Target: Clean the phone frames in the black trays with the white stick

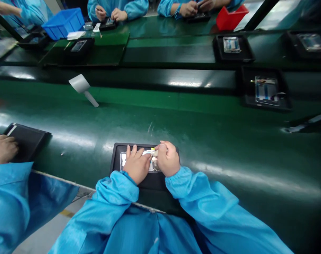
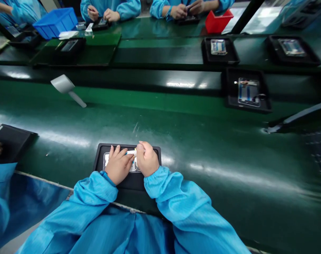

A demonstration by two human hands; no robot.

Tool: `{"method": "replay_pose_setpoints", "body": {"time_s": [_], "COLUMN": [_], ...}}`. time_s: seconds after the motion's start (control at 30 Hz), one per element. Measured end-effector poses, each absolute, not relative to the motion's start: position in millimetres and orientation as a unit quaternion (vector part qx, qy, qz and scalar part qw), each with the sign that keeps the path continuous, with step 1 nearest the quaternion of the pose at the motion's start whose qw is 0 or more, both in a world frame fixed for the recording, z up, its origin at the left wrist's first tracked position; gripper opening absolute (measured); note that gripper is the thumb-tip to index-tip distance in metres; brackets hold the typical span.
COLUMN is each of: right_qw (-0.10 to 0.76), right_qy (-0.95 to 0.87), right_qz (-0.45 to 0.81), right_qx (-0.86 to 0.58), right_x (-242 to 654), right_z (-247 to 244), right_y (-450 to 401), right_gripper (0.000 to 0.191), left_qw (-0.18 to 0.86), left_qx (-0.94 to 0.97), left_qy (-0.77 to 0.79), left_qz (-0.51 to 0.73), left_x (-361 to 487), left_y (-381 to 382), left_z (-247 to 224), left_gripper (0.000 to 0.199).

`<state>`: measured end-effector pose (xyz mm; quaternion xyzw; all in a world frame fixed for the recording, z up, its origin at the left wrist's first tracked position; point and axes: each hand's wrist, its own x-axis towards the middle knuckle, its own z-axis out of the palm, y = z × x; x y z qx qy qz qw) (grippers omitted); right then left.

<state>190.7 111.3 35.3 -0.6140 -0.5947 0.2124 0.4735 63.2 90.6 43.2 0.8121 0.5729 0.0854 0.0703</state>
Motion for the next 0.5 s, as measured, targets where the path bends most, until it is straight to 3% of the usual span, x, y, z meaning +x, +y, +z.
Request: {"method": "replay_pose_setpoints", "body": {"time_s": [0.2, 0.3, 0.5], "right_qw": [0.390, 0.404, 0.469], "right_qy": [-0.755, -0.755, -0.476], "right_qz": [0.117, 0.121, 0.333], "right_qx": [-0.514, -0.501, -0.665], "right_x": [181.4, 179.2, 189.7], "right_z": [40.6, 39.2, 37.6], "right_y": [112.9, 113.7, 117.9], "right_gripper": [0.032, 0.033, 0.034], "left_qw": [0.098, 0.107, 0.134], "left_qx": [0.813, 0.808, 0.782], "left_qy": [0.572, 0.576, 0.604], "left_qz": [0.055, 0.054, 0.072], "left_x": [62.2, 61.7, 60.2], "left_y": [90.4, 91.2, 96.9], "left_z": [43.2, 43.5, 45.9], "left_gripper": [0.029, 0.029, 0.025]}}
